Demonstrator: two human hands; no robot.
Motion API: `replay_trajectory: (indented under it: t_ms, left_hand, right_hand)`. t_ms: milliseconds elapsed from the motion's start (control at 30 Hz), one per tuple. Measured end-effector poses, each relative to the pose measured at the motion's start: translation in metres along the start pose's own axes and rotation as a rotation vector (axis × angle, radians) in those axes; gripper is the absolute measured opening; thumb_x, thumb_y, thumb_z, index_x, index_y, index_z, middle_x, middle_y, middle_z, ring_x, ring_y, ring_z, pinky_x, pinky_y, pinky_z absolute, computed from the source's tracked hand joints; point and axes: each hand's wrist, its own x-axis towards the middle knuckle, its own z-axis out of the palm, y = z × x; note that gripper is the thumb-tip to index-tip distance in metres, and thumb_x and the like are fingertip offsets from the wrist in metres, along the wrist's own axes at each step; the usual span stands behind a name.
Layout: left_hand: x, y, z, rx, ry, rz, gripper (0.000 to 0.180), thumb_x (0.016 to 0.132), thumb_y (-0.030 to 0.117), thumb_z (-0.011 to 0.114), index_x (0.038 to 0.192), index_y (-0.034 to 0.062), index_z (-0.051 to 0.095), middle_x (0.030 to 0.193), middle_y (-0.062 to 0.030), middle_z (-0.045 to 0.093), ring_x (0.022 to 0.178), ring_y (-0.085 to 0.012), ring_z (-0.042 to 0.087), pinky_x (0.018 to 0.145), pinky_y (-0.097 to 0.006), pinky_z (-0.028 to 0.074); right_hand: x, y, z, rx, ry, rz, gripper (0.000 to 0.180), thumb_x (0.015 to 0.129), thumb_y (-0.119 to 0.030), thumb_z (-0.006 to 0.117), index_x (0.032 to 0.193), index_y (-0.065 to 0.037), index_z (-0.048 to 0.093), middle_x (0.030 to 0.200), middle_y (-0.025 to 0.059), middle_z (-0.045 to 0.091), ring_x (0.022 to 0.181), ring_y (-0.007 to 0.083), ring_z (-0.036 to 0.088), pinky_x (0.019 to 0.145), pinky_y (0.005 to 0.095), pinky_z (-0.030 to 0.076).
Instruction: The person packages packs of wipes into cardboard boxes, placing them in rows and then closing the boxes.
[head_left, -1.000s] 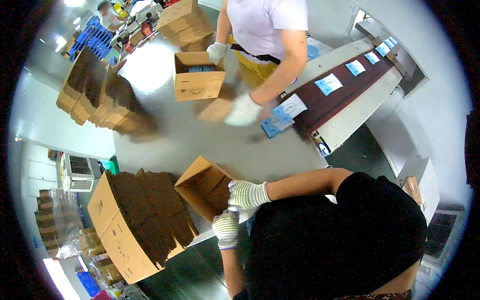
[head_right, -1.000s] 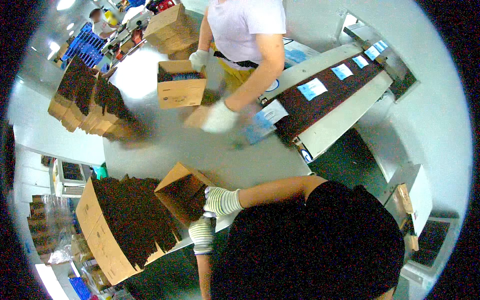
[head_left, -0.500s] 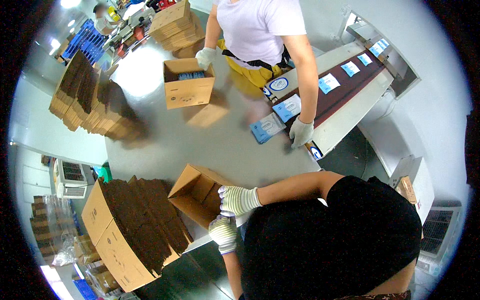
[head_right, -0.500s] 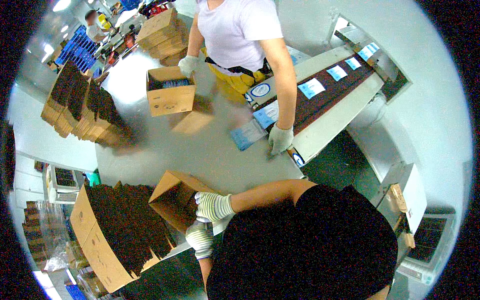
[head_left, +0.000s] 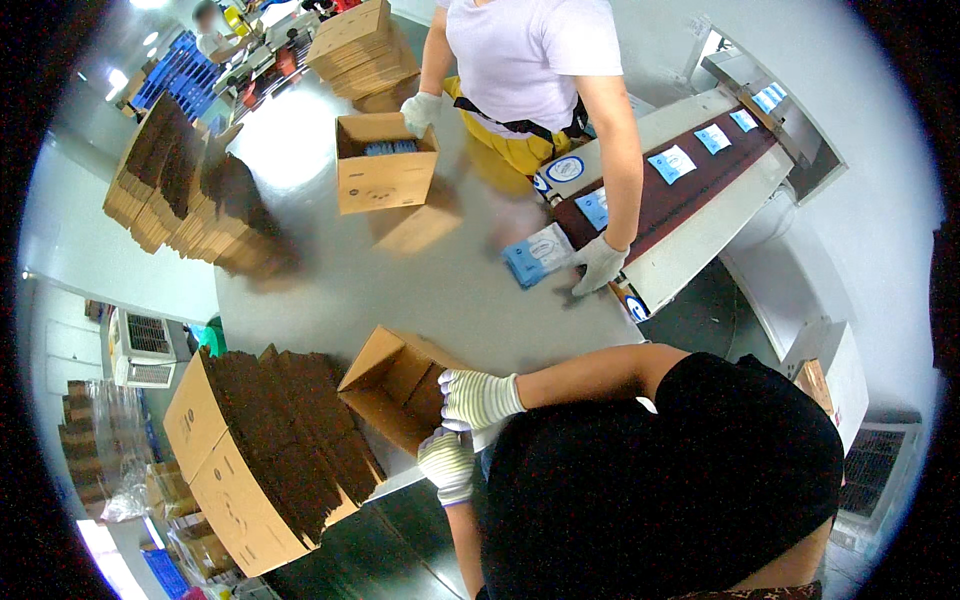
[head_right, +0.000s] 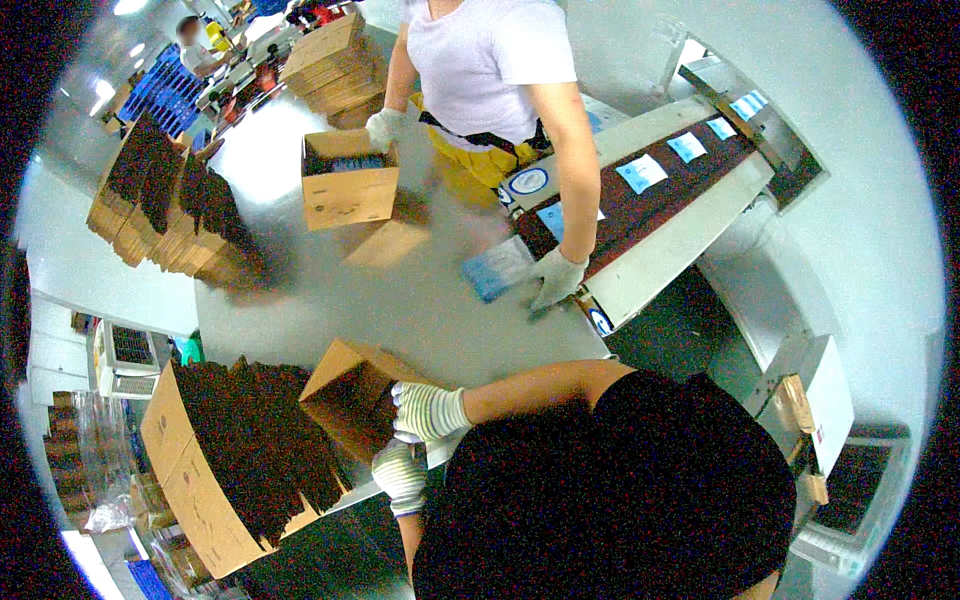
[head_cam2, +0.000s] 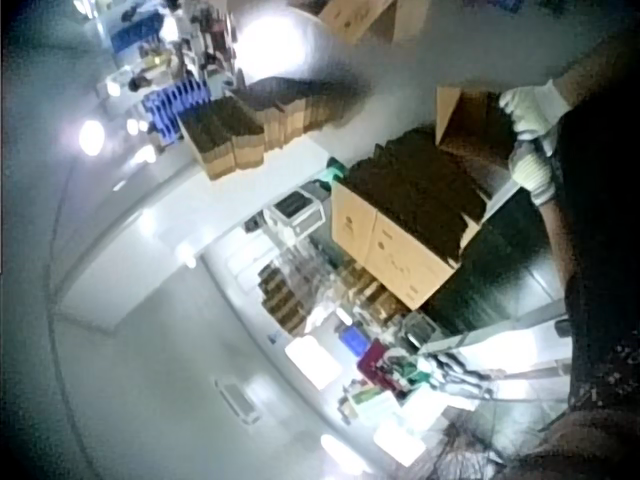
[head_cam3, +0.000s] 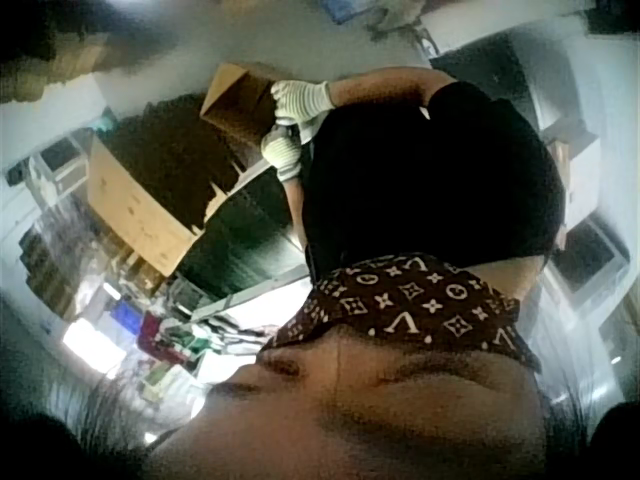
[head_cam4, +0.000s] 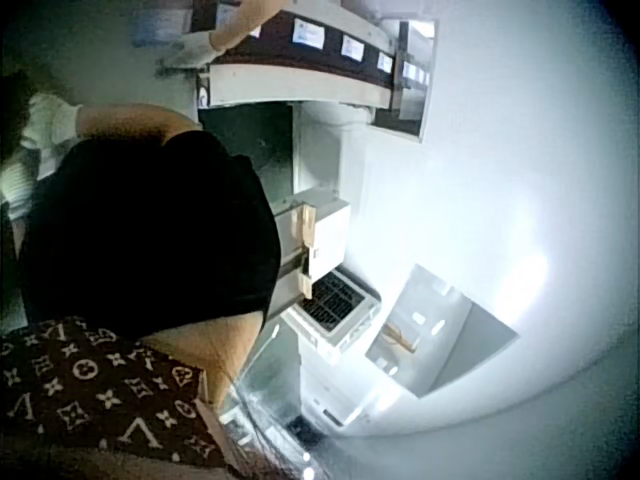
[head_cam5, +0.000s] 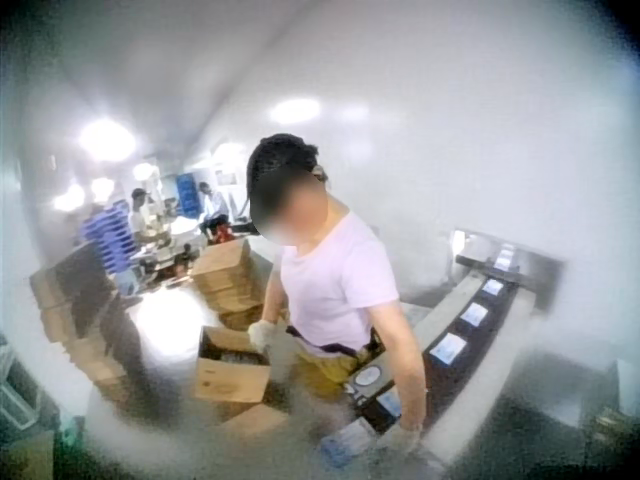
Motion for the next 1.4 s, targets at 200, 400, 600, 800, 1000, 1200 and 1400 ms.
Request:
replay_trajectory:
  t_ms: [200,400,600,800,1000,1200,1400]
  left_hand:
    - [0.001,0.003,-0.006,-0.013,0.041,0.044,0.024,0.074,0.032,0.061,0.067,0.0097,0.056,0.062,-0.0105,0.056,0.059,-0.0295,0.056,0.058,-0.041,0.044]
    - [0.004,0.009,-0.012,0.050,0.041,0.020,0.022,0.071,0.027,0.064,0.064,0.0093,0.055,0.062,-0.0075,0.054,0.059,-0.0260,0.056,0.063,-0.038,0.044]
    - [0.004,0.008,-0.012,0.039,0.008,0.035,0.022,0.071,0.028,0.065,0.065,0.0093,0.054,0.062,-0.0079,0.054,0.059,-0.0263,0.056,0.063,-0.039,0.044]
    - [0.004,0.008,-0.012,0.074,-0.026,0.023,0.025,0.071,0.030,0.065,0.065,0.0088,0.053,0.060,-0.0086,0.053,0.057,-0.0267,0.055,0.062,-0.039,0.044]
    - [0.005,0.011,-0.015,0.068,-0.029,0.010,0.026,0.073,0.031,0.065,0.065,0.0084,0.053,0.061,-0.0088,0.054,0.058,-0.0267,0.056,0.062,-0.039,0.044]
    - [0.004,0.010,-0.014,0.074,-0.042,-0.005,0.026,0.073,0.032,0.064,0.066,0.0088,0.055,0.062,-0.0084,0.055,0.058,-0.0261,0.056,0.062,-0.038,0.044]
    - [0.001,0.005,-0.007,0.090,-0.064,0.007,0.024,0.073,0.030,0.064,0.067,0.0089,0.055,0.063,-0.0084,0.055,0.060,-0.0254,0.056,0.063,-0.037,0.044]
  right_hand:
    - [0.001,-0.002,-0.003,0.002,0.014,0.011,0.027,0.081,-0.031,0.053,0.063,-0.012,0.059,0.059,0.0043,0.055,0.064,0.0211,0.054,0.077,0.0356,0.040]
    - [0.000,-0.001,-0.001,0.000,-0.034,0.033,0.028,0.081,-0.032,0.053,0.064,-0.011,0.061,0.061,0.0052,0.056,0.066,0.0218,0.055,0.080,0.0359,0.040]
    - [-0.001,0.002,0.006,-0.009,0.036,-0.011,0.025,0.078,-0.033,0.056,0.064,-0.012,0.059,0.058,0.0035,0.056,0.063,0.0220,0.055,0.072,0.0358,0.040]
    - [-0.001,0.001,0.002,0.016,-0.013,0.014,0.029,0.082,-0.033,0.054,0.065,-0.011,0.062,0.061,0.0060,0.057,0.067,0.0227,0.056,0.079,0.0368,0.041]
    - [-0.001,0.002,0.004,0.031,-0.021,0.019,0.028,0.081,-0.033,0.054,0.065,-0.011,0.062,0.061,0.0062,0.057,0.065,0.0227,0.056,0.079,0.0369,0.042]
    - [-0.001,0.001,0.004,0.016,0.058,0.006,0.024,0.077,-0.032,0.057,0.064,-0.012,0.061,0.058,0.0036,0.056,0.063,0.0218,0.055,0.072,0.0358,0.041]
    - [0.001,-0.001,-0.001,0.030,0.009,0.029,0.026,0.079,-0.031,0.054,0.065,-0.010,0.062,0.060,0.0066,0.058,0.064,0.0235,0.056,0.081,0.0376,0.041]
